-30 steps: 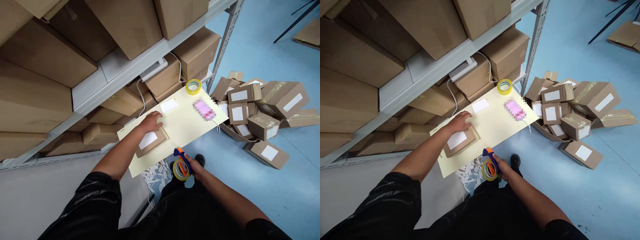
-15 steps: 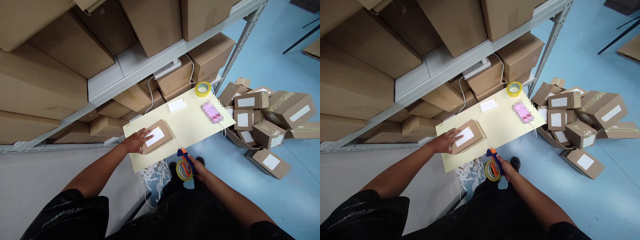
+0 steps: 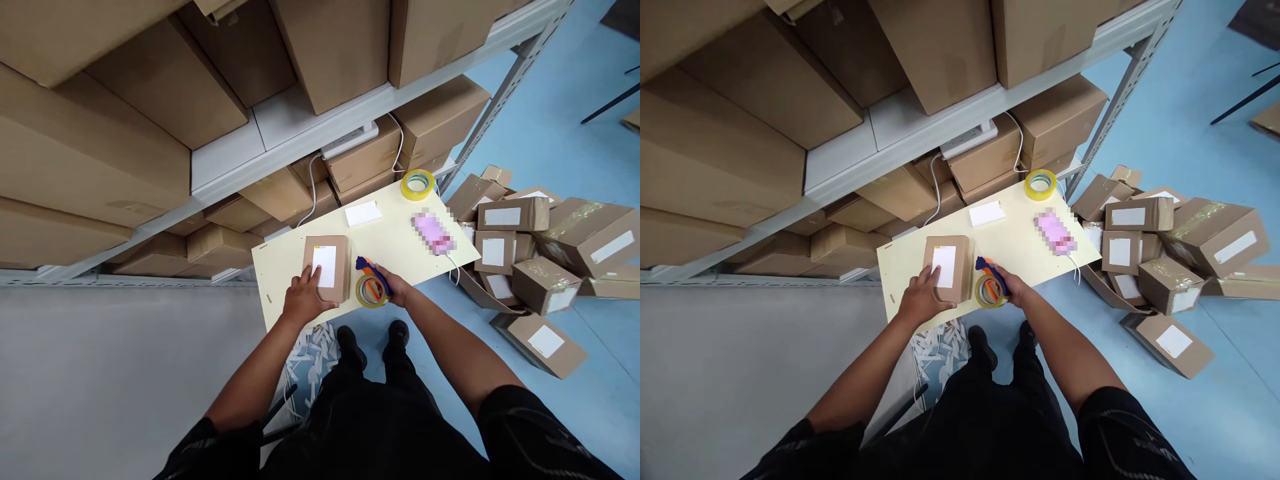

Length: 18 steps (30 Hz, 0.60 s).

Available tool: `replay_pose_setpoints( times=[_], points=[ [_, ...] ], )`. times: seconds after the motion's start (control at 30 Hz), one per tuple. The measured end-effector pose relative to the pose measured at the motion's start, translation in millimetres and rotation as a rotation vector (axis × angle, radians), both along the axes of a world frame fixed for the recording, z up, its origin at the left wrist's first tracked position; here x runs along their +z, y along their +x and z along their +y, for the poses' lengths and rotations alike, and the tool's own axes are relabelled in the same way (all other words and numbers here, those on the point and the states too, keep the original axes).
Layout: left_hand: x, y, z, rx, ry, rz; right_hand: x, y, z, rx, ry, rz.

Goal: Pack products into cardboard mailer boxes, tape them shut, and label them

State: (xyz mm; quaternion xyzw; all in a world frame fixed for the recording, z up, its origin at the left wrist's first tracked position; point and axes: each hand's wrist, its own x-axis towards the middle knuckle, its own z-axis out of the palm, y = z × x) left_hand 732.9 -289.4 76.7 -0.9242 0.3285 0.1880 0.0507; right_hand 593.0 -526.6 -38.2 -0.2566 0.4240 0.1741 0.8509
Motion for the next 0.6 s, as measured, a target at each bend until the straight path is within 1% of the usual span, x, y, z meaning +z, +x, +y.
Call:
replay_pose_setpoints(
  times=[0.1,0.2,0.3,0.4,0.5,0.53,0.6],
  points=[
    [-3.8,-12.0,-19.6,0.107,-0.026,-0.003,4.2,18.5,-19.5,0.055,-0.008,-0.013],
    [-6.3,-18.9,-33.3,0.199,-0.033,-0.010,8.9,35.8,-32.6,0.099,-0.058,-0.011],
    [-8.0,-24.5,-40.0,0.273,-0.034,-0.036,13.5,51.7,-40.2,0.139,-0.112,-0.005],
    [-8.6,-29.0,-43.0,0.310,-0.011,-0.056,16.8,63.6,-45.3,0.192,-0.110,0.008],
    [-8.6,-25.8,-41.9,0.278,0.031,-0.041,16.7,69.0,-48.5,0.229,-0.077,0.007],
    [-9.0,-22.0,-40.0,0.234,0.035,-0.044,15.6,69.5,-48.9,0.238,-0.072,0.001],
    [-11.7,-10.9,-33.7,0.075,0.003,-0.063,12.2,69.1,-48.4,0.254,-0.073,-0.015]
  ],
)
